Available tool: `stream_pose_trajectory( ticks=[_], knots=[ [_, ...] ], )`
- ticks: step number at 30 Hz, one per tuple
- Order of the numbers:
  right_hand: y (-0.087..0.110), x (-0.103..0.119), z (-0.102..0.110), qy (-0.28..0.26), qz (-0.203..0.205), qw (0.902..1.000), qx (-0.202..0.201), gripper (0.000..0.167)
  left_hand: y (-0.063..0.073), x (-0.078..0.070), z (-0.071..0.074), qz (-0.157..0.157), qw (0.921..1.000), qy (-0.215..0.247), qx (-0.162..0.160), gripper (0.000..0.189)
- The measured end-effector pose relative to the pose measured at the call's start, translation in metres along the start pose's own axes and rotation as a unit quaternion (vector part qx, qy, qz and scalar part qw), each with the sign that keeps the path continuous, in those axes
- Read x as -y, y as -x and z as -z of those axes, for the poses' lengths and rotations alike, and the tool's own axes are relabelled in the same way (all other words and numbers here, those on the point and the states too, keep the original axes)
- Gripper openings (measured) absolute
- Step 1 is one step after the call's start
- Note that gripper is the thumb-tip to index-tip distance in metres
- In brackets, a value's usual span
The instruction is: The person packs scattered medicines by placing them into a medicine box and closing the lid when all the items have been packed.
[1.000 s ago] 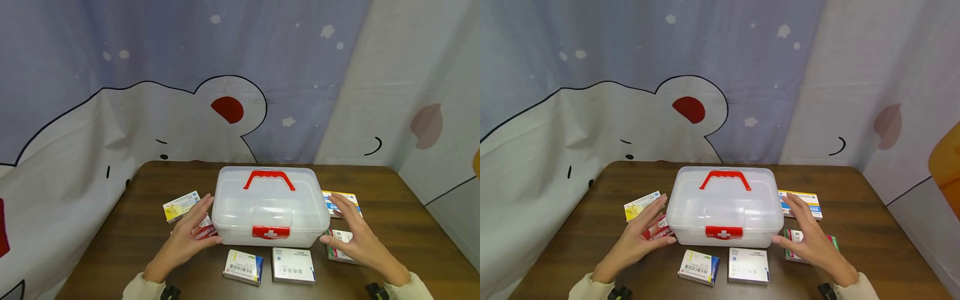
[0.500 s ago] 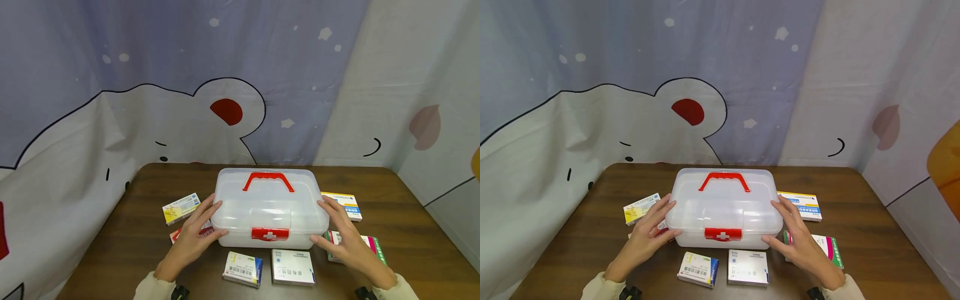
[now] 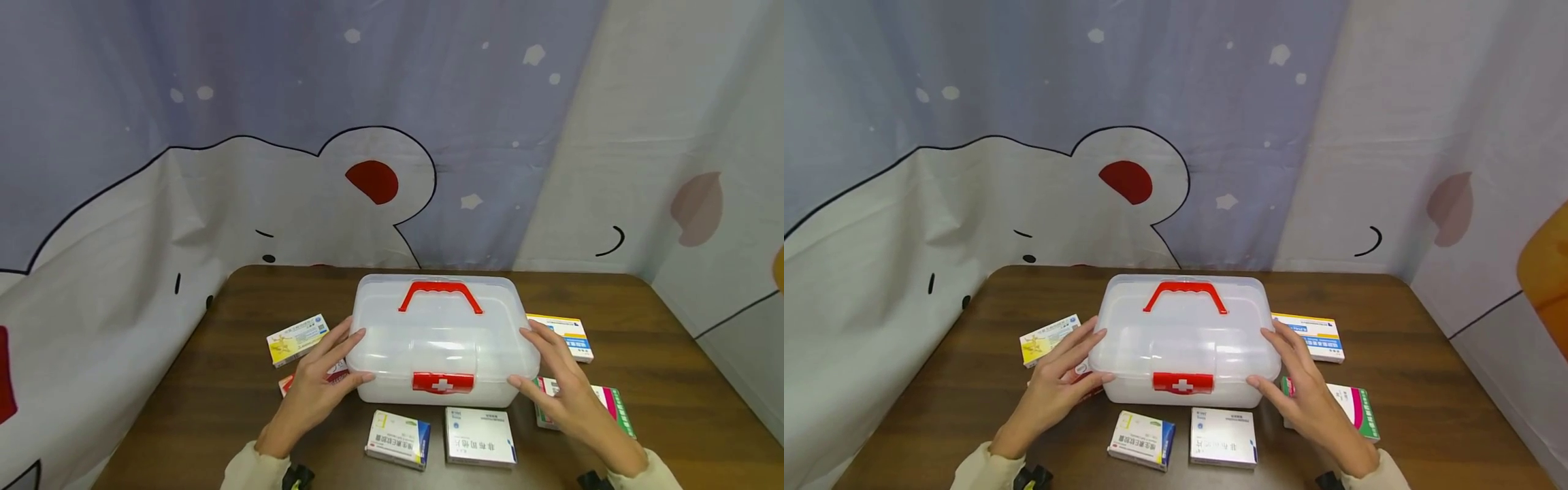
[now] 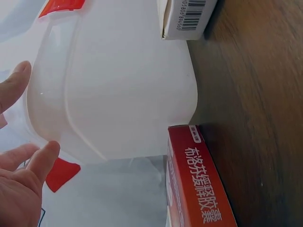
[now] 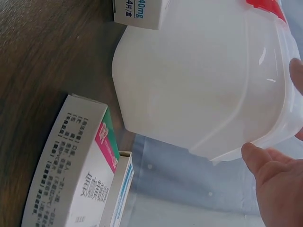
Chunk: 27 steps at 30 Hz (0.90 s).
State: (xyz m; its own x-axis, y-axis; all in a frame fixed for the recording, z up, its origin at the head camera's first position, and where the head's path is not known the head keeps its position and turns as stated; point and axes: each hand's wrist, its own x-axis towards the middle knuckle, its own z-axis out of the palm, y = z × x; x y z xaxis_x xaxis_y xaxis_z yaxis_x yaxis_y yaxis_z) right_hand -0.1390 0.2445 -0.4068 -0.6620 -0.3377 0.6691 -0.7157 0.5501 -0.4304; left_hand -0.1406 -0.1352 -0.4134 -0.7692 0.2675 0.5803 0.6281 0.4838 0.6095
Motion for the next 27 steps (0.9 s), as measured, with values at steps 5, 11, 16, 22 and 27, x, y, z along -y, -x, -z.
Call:
stream_pose_trajectory(
  ticks=[5, 11, 16, 22, 27],
  knots=[
    [0.0, 0.001, 0.0, -0.003, 0.001, 0.9999, -0.012, 0.074, -0.003, -0.001, 0.0, -0.016, 0.9997, 0.014, -0.011, 0.061],
    [-0.001, 0.003, 0.0, 0.004, -0.005, 0.9999, -0.011, 0.075, -0.005, -0.002, 0.0, -0.023, 0.9991, 0.028, -0.02, 0.056],
    [0.0, 0.006, 0.001, 0.015, -0.007, 0.9998, -0.007, 0.075, -0.005, -0.003, 0.0, -0.025, 0.9988, 0.027, -0.031, 0.054],
    [-0.001, 0.009, 0.001, 0.017, -0.008, 0.9998, -0.008, 0.073, -0.004, -0.005, 0.0, -0.04, 0.9977, 0.026, -0.049, 0.052],
    [-0.001, 0.011, 0.002, 0.012, -0.004, 0.9998, -0.017, 0.068, -0.006, -0.008, 0.001, -0.038, 0.998, 0.024, -0.045, 0.053]
  ],
)
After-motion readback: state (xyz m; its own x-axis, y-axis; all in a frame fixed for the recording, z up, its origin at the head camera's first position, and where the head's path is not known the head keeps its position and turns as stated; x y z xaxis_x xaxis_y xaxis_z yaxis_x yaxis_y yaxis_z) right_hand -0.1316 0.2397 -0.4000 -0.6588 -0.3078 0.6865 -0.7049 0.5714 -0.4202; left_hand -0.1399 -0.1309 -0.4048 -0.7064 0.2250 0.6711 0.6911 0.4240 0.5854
